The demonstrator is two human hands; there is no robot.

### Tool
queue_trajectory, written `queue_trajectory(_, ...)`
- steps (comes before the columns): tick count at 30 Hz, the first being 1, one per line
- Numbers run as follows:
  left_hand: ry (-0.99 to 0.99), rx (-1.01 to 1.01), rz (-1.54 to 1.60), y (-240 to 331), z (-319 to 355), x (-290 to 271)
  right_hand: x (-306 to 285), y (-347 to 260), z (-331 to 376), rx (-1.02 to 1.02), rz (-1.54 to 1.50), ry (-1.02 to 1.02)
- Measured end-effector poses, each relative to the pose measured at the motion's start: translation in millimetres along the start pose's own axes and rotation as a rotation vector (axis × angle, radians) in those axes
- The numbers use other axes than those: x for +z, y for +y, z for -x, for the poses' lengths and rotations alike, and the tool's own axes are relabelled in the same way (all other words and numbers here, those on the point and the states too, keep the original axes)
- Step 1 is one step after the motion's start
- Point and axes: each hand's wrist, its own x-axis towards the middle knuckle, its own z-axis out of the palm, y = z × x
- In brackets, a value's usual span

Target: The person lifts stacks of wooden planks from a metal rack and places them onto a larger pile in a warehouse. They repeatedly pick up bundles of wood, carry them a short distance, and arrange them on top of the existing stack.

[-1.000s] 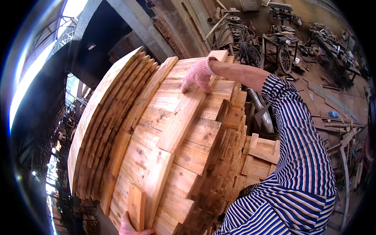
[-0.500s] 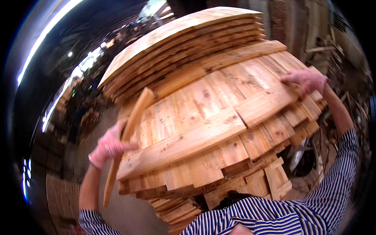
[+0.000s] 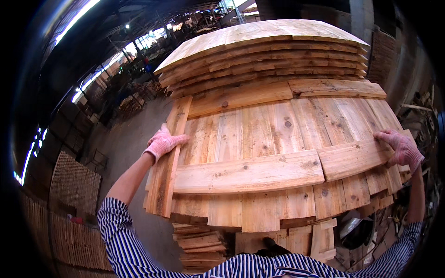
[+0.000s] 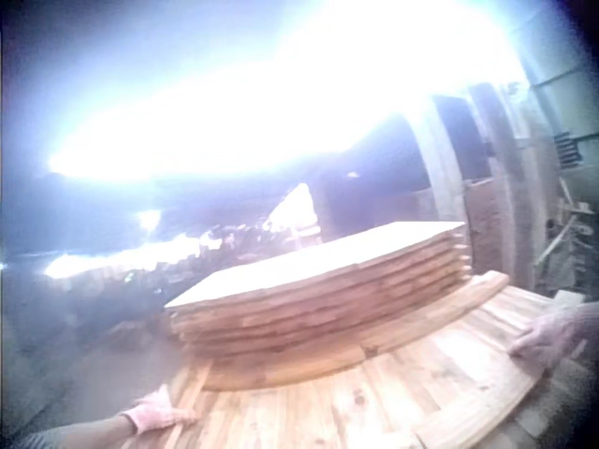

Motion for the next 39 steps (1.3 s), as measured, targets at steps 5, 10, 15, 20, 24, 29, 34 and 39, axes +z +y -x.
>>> queue_trajectory(5,-0.042,-0.066,0.107,-19,0,-14,-2,0,-3,0.022,0.002,-0.020)
queue_trajectory(10,0.024,-0.021,0.079,-44,-16,-13,-4,-5,-7,0.025,-0.001,-0.031)
queue_trajectory(15,0.030,-0.016,0.102,-53,-18,-7,-5,-9,-6,0.011,0.053,-0.062)
queue_trajectory(20,0.008,0.027,0.125,-50,-22,-12,-8,-13,-13,0.056,0.091,-0.134)
queue_trajectory(24,-0.017,0.155,0.248,-60,-20,-14,-9,-17,-13,0.151,0.137,-0.130)
queue_trajectory(29,-0.020,0.178,0.547,-156,-16,-31,-15,-66,18,0.334,0.322,0.280)
queue_trajectory(34,-0.066,-0.211,0.837,-333,39,9,24,-229,85,-0.310,-0.648,0.418)
queue_trajectory(39,-0.100,-0.618,1.099,-478,163,156,120,-392,62,-0.513,-0.479,-0.721)
